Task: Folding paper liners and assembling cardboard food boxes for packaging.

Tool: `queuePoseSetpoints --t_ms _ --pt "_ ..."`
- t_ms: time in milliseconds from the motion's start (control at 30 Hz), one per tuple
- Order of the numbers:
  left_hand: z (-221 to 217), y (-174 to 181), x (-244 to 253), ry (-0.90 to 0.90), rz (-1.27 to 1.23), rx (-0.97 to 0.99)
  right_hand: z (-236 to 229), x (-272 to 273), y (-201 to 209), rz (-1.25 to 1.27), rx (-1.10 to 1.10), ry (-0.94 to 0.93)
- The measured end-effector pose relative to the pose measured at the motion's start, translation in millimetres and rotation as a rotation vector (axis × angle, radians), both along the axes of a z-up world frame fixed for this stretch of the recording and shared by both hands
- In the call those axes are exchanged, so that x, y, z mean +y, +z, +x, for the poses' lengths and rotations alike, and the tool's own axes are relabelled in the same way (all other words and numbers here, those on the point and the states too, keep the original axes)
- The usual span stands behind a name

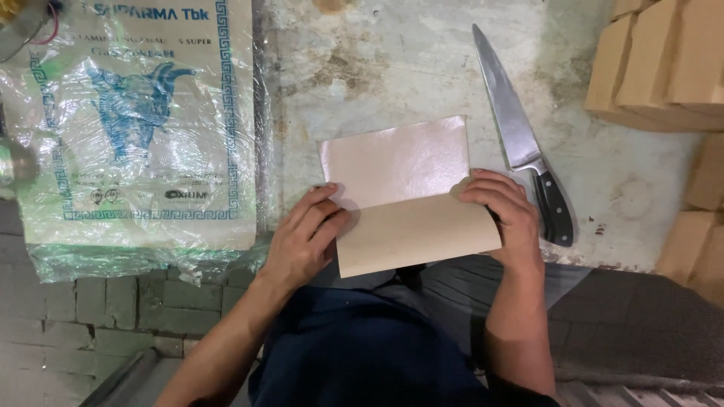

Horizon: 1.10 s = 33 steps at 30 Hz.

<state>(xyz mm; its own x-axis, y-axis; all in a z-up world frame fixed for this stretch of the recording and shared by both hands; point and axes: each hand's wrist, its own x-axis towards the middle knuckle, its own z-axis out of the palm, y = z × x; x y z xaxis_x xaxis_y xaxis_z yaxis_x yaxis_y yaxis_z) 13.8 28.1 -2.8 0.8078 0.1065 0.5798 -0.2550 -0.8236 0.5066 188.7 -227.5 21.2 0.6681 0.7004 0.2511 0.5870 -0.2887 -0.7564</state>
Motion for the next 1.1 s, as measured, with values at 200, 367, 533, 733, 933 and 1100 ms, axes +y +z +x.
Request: queuePoseSetpoints --t_ms 200,367,533,733,933,1100 --pt "-7.5 -7.1 -3.1 0.062 0.08 0.02 -0.3 -3.1 -13.5 0.007 -0.004 -0.094" --pt "-8.9 -11.0 -5.6 0.11 0.023 0.011 -3.6 -3.2 -16.0 -0.054 0.024 -0.214" --pt "-10.1 -19.5 -4.1 0.196 -0.036 0.042 -7.1 -4.1 -38.7 -0.161 0.045 -0.386" --pt "-8.1 -17.7 -5.6 0.207 -0.105 0.031 -8.3 16.8 -28.4 -0.151 -0.006 -0.454" --pt "-8.9 -22.5 -4.3 0.175 -0.067 0.061 -2.5 23.7 -30.7 -0.16 -0.173 -0.44" --pt "-7.0 -11.0 -3.9 0.157 -0.038 0.087 -5.5 28.1 -29.1 -0.12 -0.279 -0.403"
